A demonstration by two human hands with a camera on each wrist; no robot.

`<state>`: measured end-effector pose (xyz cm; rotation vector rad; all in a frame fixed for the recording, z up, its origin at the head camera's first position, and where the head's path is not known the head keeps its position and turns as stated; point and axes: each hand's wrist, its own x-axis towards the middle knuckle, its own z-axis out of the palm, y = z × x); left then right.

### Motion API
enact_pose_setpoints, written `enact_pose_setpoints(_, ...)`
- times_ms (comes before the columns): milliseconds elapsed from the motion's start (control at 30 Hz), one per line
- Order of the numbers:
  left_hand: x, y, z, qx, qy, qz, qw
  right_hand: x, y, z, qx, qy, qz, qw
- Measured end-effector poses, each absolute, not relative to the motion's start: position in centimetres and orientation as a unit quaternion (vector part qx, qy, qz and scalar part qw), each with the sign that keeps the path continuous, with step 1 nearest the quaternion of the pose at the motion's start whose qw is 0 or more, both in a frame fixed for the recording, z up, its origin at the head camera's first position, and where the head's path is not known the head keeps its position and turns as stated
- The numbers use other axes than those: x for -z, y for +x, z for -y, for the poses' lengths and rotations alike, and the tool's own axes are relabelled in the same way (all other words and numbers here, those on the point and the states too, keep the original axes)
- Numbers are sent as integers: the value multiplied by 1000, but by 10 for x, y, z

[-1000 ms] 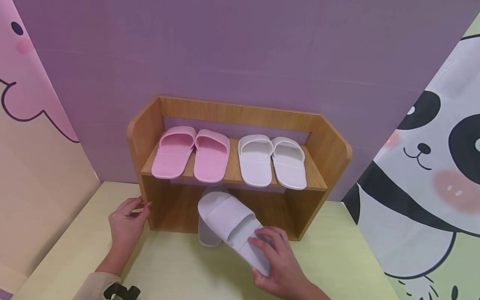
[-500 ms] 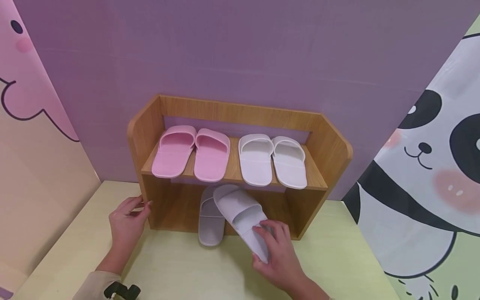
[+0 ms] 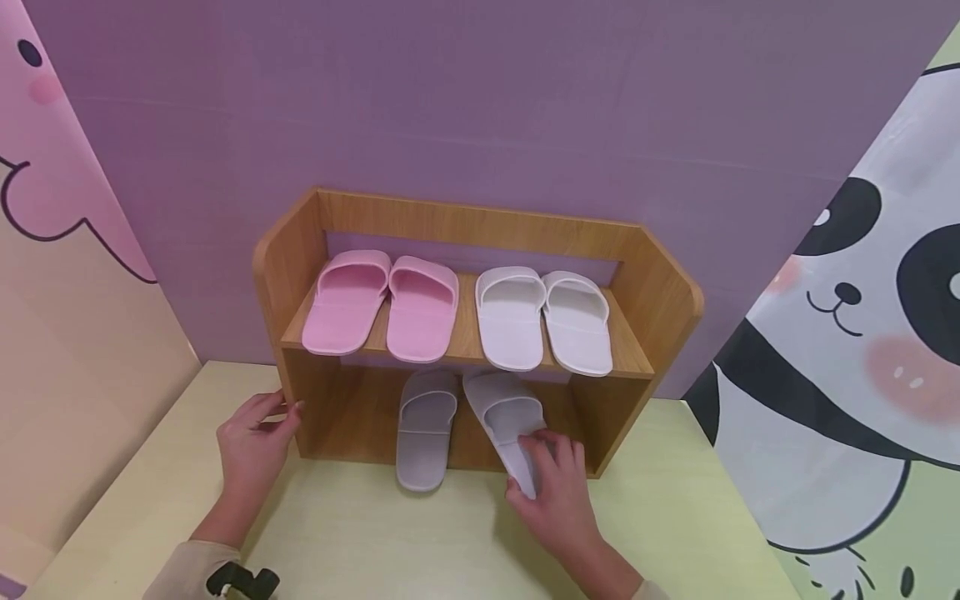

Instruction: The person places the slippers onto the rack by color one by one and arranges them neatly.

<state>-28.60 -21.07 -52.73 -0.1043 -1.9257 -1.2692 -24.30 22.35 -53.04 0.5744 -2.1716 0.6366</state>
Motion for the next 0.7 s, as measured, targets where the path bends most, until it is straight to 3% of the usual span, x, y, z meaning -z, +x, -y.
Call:
enact_pose_setpoints(333, 529, -287, 210, 503, -42, 760, 409, 540, -257, -213, -262, 198, 854, 405)
enact_pose_setpoints(700, 528, -287, 210, 499, -46, 760, 414, 544, -267, -189, -268, 144, 875, 377)
